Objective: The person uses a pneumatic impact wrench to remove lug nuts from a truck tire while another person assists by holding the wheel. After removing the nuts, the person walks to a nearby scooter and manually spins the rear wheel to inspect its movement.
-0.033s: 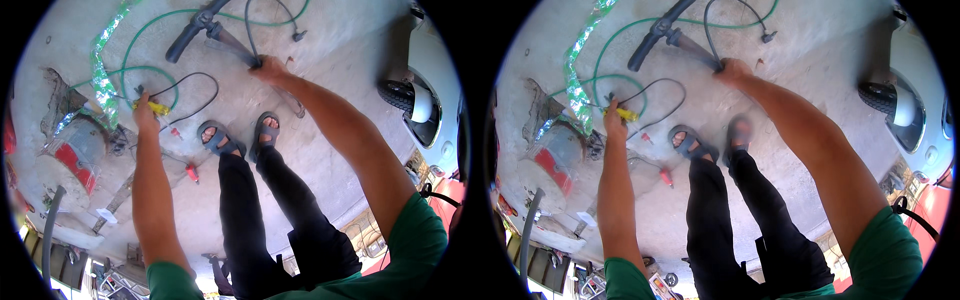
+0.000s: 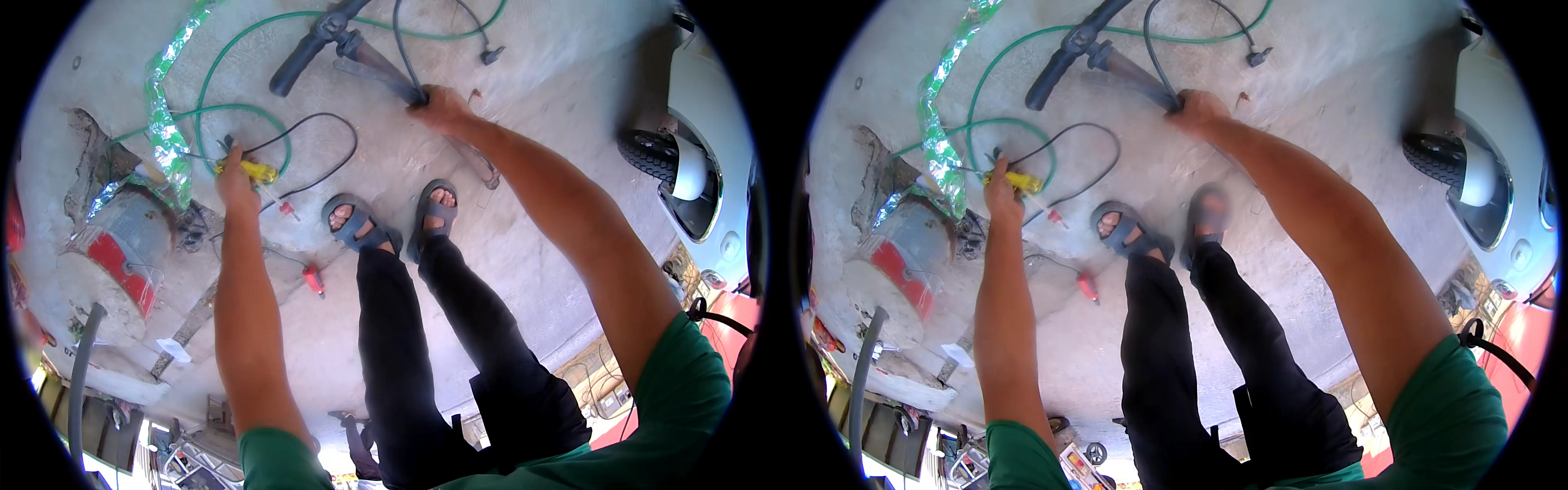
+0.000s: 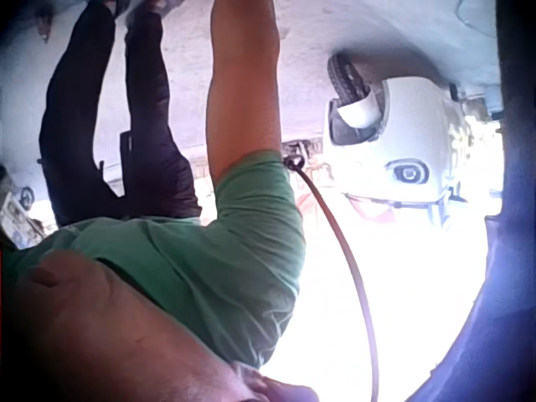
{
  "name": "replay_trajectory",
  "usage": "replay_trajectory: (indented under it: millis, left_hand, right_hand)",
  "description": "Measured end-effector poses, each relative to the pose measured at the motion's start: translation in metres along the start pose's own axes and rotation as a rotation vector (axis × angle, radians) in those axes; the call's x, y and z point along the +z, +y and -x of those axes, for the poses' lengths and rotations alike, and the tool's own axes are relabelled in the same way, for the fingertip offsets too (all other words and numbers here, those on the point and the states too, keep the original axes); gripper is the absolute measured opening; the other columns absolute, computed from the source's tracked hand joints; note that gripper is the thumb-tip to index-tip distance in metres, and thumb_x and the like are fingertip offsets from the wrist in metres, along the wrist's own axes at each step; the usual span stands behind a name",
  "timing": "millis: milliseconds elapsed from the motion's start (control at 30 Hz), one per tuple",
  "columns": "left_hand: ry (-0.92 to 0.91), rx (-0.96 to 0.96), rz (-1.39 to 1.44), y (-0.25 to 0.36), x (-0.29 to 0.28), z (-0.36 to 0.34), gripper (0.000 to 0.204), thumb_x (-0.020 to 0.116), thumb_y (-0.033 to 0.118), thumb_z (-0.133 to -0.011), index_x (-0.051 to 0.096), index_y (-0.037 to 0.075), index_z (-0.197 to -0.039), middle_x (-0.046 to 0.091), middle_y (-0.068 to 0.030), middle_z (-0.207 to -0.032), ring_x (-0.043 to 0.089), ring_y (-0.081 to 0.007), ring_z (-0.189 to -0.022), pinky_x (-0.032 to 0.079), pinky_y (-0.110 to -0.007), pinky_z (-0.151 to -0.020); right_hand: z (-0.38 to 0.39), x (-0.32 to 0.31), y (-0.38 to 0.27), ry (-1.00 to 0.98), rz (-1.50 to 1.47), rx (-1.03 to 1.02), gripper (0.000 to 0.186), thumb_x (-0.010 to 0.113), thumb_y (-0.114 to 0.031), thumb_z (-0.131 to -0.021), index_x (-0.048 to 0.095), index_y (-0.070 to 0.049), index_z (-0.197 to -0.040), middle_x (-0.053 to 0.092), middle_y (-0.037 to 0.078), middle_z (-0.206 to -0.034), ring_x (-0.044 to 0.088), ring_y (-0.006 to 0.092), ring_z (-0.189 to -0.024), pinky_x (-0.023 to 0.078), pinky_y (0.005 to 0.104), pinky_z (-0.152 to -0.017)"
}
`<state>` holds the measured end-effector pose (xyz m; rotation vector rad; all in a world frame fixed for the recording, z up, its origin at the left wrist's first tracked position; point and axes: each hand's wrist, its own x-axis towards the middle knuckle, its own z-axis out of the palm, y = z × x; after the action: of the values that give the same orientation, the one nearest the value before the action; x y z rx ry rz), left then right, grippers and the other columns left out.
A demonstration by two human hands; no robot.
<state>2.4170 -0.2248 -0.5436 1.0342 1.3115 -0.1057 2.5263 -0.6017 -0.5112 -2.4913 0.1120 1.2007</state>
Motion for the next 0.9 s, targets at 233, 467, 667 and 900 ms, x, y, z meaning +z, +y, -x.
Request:
replay_trajectory:
  millis: [233,467,667,900]
  left_hand:
    - [0.063,0.023,0.023,-0.010,-0.024,-0.008,0.048,0.070,0.038,-0.090,0.057,0.007,-0.124,0.059,-0.0064,-0.110,0.058,-0.0201,-0.098,0.050,-0.041,-0.087]
    - [0.077,0.068,-0.126,-0.004,-0.035,0.024,0.064,0.070,0.027,-0.089,0.043,0.001,-0.140,0.053,-0.0112,-0.125,0.053,-0.0212,-0.112,0.050,-0.040,-0.090]
    - [-0.103,-0.055,-0.349,-0.043,-0.113,0.166,0.053,0.068,0.028,-0.089,0.054,0.002,-0.133,0.061,-0.0084,-0.113,0.062,-0.0175,-0.097,0.052,-0.034,-0.081]
    - [0.009,-0.299,-0.464,-0.121,-0.232,0.433,0.037,0.070,0.028,-0.089,0.066,0.002,-0.114,0.069,-0.0066,-0.093,0.067,-0.0154,-0.080,0.052,-0.030,-0.065]
  right_hand:
    - [-0.005,-0.009,0.005,0.125,0.079,-0.027,0.045,0.065,-0.039,-0.079,0.069,-0.006,-0.110,0.070,0.022,-0.106,0.066,0.0361,-0.103,0.052,0.0448,-0.090]
    - [0.036,-0.028,0.058,0.095,0.120,-0.107,0.051,0.067,-0.037,-0.079,0.067,-0.005,-0.118,0.068,0.019,-0.115,0.063,0.0364,-0.110,0.050,0.0431,-0.095]
    - [0.096,-0.080,0.078,-0.231,0.281,-0.101,0.040,0.065,-0.033,-0.081,0.070,-0.005,-0.109,0.068,0.020,-0.114,0.064,0.0366,-0.107,0.050,0.0424,-0.093]
    - [0.199,-0.121,-0.006,-0.216,-0.152,-0.094,0.029,0.069,-0.021,-0.082,0.069,0.002,-0.101,0.070,0.011,-0.084,0.065,0.0182,-0.074,0.051,0.0328,-0.068]
